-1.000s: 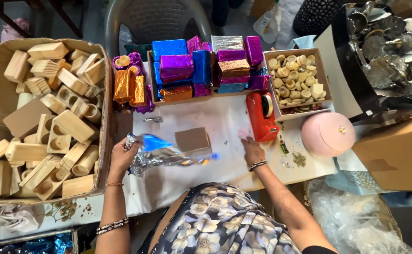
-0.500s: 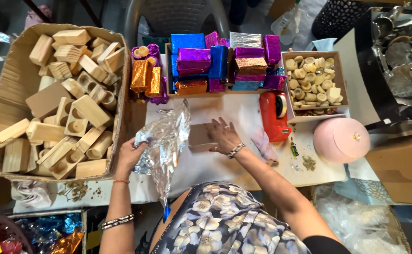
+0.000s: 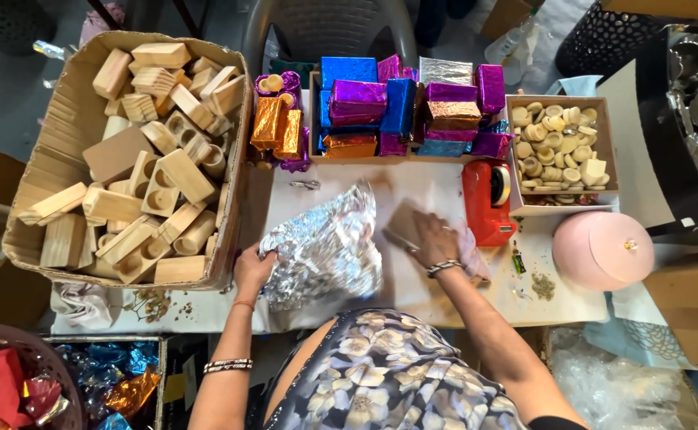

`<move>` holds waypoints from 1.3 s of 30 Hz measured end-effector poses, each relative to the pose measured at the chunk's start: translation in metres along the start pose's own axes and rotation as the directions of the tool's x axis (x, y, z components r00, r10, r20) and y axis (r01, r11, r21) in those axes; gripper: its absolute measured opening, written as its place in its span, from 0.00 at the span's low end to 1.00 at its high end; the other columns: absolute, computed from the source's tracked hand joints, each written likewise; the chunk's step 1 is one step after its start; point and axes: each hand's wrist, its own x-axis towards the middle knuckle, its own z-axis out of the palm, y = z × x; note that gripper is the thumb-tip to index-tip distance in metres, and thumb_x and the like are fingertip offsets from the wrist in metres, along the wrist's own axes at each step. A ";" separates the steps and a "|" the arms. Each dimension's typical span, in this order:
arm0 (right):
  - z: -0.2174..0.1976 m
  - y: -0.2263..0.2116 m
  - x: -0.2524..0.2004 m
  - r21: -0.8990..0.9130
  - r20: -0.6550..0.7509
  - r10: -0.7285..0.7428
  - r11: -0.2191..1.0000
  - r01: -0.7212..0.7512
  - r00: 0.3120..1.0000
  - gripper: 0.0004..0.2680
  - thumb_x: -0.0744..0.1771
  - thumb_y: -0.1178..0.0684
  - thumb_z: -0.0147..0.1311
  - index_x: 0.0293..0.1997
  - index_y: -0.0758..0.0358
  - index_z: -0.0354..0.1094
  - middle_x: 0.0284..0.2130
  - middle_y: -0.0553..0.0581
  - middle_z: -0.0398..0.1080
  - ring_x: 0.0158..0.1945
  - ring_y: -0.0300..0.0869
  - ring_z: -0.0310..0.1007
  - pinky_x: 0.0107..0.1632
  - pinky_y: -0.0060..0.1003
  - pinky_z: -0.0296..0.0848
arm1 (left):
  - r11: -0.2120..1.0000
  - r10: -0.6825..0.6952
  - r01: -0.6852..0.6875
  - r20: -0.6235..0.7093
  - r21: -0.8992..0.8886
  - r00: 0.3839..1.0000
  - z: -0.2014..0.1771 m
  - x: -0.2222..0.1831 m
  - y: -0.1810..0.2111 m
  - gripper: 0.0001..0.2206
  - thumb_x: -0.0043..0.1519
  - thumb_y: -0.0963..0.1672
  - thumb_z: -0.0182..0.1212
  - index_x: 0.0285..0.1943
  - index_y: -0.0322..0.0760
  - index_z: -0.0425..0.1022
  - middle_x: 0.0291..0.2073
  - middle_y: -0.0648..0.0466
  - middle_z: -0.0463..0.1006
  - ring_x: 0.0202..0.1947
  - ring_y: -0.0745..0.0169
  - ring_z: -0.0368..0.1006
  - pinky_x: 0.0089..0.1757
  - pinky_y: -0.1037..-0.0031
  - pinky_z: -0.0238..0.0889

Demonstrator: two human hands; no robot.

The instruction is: Wrapping small wooden boxes and containers in foil and decorative paper.

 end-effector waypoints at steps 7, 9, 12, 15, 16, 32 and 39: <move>-0.015 0.023 -0.009 0.157 -0.375 0.161 0.982 -0.108 0.913 0.25 0.62 0.45 0.65 0.64 0.54 0.61 0.64 0.63 0.63 0.65 0.57 0.63 0.61 0.55 0.67 | 0.994 -0.069 0.052 -0.171 -0.101 0.983 0.047 0.000 0.046 0.15 0.56 0.52 0.62 0.43 0.42 0.79 0.37 0.45 0.83 0.41 0.39 0.79 0.42 0.52 0.70; -0.049 -0.001 -0.015 0.242 -0.678 0.120 0.968 0.066 0.725 0.17 0.66 0.50 0.61 0.61 0.57 0.66 0.60 0.61 0.69 0.66 0.56 0.67 0.65 0.53 0.68 | 0.993 -0.072 0.053 -0.185 -0.106 0.980 0.062 -0.004 0.065 0.14 0.57 0.52 0.61 0.43 0.42 0.78 0.37 0.46 0.83 0.41 0.38 0.79 0.42 0.51 0.70; -0.089 -0.057 -0.036 0.198 -0.884 -0.045 0.866 0.459 0.466 0.08 0.68 0.59 0.54 0.52 0.60 0.68 0.51 0.58 0.74 0.62 0.53 0.71 0.67 0.53 0.69 | 0.993 -0.092 0.083 -0.125 -0.080 0.988 0.078 -0.006 0.074 0.14 0.55 0.52 0.61 0.43 0.44 0.78 0.38 0.48 0.83 0.42 0.37 0.78 0.43 0.50 0.69; -0.050 -0.084 -0.043 0.220 -0.790 -0.235 0.753 0.620 0.566 0.04 0.68 0.59 0.58 0.46 0.57 0.73 0.46 0.56 0.75 0.56 0.48 0.75 0.60 0.45 0.72 | 0.992 -0.084 0.077 -0.067 -0.098 0.994 0.086 -0.004 0.075 0.14 0.55 0.51 0.61 0.44 0.45 0.78 0.38 0.47 0.83 0.43 0.37 0.78 0.43 0.50 0.70; -0.037 -0.089 -0.038 0.242 -0.666 -0.337 0.746 0.620 0.665 0.05 0.68 0.57 0.58 0.48 0.57 0.73 0.49 0.56 0.74 0.60 0.49 0.72 0.61 0.46 0.70 | 0.991 -0.102 0.097 -0.048 -0.096 0.994 0.087 -0.002 0.073 0.14 0.54 0.51 0.61 0.45 0.46 0.79 0.39 0.47 0.83 0.43 0.38 0.78 0.43 0.50 0.70; 0.076 -0.063 0.001 0.090 0.145 -0.283 0.958 0.272 0.948 0.28 0.65 0.33 0.55 0.74 0.41 0.51 0.76 0.58 0.38 0.77 0.58 0.36 0.72 0.61 0.43 | 0.962 -0.118 0.023 -0.342 -0.271 0.932 0.010 0.003 0.023 0.10 0.60 0.43 0.59 0.49 0.43 0.80 0.43 0.49 0.85 0.43 0.47 0.81 0.43 0.61 0.70; 0.062 -0.066 0.000 0.086 0.205 -0.266 0.964 0.253 0.942 0.29 0.65 0.33 0.53 0.75 0.41 0.48 0.77 0.57 0.35 0.78 0.57 0.33 0.72 0.61 0.41 | 0.692 0.722 -0.715 -0.079 0.099 0.688 0.075 -0.055 0.073 0.19 0.63 0.45 0.60 0.64 0.45 0.72 0.71 0.41 0.64 0.70 0.47 0.61 0.60 0.55 0.56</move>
